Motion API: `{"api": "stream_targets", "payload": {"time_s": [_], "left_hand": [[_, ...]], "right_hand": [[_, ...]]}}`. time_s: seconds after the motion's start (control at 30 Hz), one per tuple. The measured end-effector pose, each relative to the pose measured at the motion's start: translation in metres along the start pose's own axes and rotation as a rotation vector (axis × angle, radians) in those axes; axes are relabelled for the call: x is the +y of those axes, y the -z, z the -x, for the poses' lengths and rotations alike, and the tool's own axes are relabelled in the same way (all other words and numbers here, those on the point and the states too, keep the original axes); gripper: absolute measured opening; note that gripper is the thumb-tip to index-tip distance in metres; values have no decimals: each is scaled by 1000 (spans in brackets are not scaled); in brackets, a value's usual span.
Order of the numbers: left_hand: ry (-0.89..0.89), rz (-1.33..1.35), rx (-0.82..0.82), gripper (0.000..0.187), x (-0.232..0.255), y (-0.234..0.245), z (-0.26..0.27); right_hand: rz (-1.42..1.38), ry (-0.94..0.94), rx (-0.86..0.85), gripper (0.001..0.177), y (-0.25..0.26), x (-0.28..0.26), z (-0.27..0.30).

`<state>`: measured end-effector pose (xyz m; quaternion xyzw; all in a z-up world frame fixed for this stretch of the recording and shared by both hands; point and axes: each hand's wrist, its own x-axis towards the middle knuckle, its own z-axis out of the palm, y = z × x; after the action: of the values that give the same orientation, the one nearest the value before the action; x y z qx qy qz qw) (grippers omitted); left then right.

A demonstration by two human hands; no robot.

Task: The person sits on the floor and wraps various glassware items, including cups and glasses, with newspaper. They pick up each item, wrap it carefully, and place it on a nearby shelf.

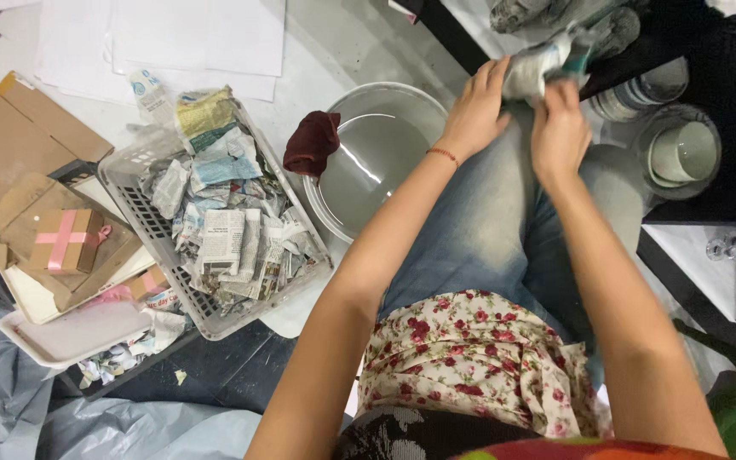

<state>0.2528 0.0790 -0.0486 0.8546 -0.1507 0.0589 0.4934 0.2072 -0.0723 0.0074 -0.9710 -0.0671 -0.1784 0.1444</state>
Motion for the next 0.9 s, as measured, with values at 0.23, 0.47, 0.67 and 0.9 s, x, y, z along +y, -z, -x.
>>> {"api": "stream_targets", "payload": {"time_s": [0.23, 0.47, 0.67, 0.9], "left_hand": [[-393, 10, 150, 87, 49, 57, 70], [-386, 206, 98, 71, 114, 69, 145], [-454, 289, 147, 74, 159, 52, 150], [-414, 493, 93, 78, 181, 18, 162]], "right_hand": [[161, 241, 43, 23, 120, -78, 80], [233, 309, -205, 45, 204, -108, 120], [59, 94, -123, 48, 251, -104, 160], [-134, 80, 84, 56, 280, -112, 200]]}}
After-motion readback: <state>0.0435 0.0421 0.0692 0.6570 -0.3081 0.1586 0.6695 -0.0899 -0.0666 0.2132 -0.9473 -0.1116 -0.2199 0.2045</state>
